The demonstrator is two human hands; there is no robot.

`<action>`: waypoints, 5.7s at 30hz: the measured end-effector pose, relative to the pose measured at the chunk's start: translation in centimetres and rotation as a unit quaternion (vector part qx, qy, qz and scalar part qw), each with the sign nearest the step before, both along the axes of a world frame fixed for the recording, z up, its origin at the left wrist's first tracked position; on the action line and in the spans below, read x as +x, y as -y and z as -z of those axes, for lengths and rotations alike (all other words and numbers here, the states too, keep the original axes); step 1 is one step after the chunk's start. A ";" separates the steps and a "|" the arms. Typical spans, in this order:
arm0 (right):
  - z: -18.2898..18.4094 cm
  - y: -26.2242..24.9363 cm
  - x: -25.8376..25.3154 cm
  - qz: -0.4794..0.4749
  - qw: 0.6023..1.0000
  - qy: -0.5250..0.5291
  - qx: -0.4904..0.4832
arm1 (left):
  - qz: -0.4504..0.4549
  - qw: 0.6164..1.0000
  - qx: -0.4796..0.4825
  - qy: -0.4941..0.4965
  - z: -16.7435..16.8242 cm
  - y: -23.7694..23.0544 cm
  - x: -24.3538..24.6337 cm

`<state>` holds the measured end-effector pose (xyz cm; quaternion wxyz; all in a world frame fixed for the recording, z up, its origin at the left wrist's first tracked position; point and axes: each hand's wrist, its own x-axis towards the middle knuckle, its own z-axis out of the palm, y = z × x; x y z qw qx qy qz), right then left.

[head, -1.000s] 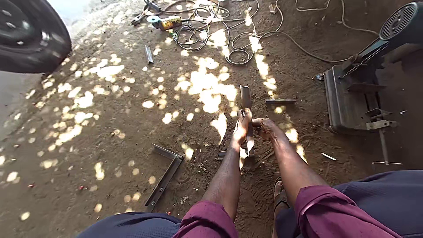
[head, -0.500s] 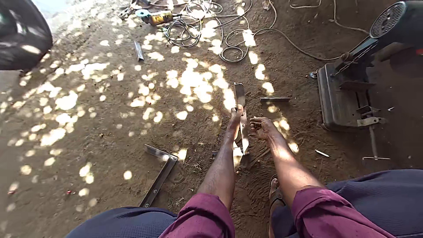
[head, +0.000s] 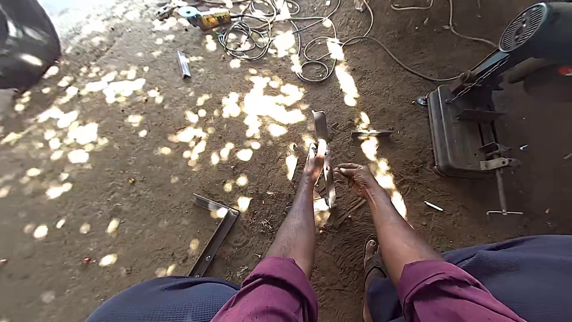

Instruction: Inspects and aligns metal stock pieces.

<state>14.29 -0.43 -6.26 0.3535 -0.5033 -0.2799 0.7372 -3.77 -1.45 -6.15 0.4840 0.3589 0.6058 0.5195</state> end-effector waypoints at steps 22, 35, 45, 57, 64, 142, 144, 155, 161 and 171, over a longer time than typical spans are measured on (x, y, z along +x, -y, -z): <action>1.5 2.3 -2.4 -0.046 0.989 0.016 0.138 | -0.069 0.993 0.052 -0.077 1.4 0.5 -0.4; 0.8 2.9 -3.6 -0.025 0.981 0.091 0.172 | -0.074 0.988 0.021 -0.134 0.7 0.8 0.0; 0.7 3.2 -3.9 -0.009 0.972 0.118 0.203 | -0.075 0.989 0.002 -0.123 0.4 0.8 0.3; 0.0 2.5 -4.5 -0.025 0.956 0.196 0.217 | -0.065 0.989 -0.005 -0.136 -1.3 1.3 0.5; 0.2 2.1 -4.4 -0.016 0.963 0.196 0.182 | -0.061 0.990 0.004 -0.124 -0.9 1.2 0.6; -0.4 2.2 -4.7 -0.154 0.904 0.352 0.190 | -0.078 0.985 0.051 -0.146 -0.5 1.5 0.4; -0.5 2.3 -4.8 -0.156 0.902 0.360 0.180 | -0.072 0.987 0.041 -0.140 -0.8 1.7 0.3; -1.2 1.8 -5.4 -0.157 0.878 0.422 0.164 | -0.069 0.985 0.026 -0.156 -1.4 1.8 0.4; -0.9 2.1 -5.1 -0.123 0.882 0.408 0.200 | -0.071 0.987 0.025 -0.145 -1.2 1.6 0.4; -2.2 2.0 -5.6 -0.143 0.854 0.479 0.143 | -0.069 0.984 -0.010 -0.166 -0.4 1.2 0.1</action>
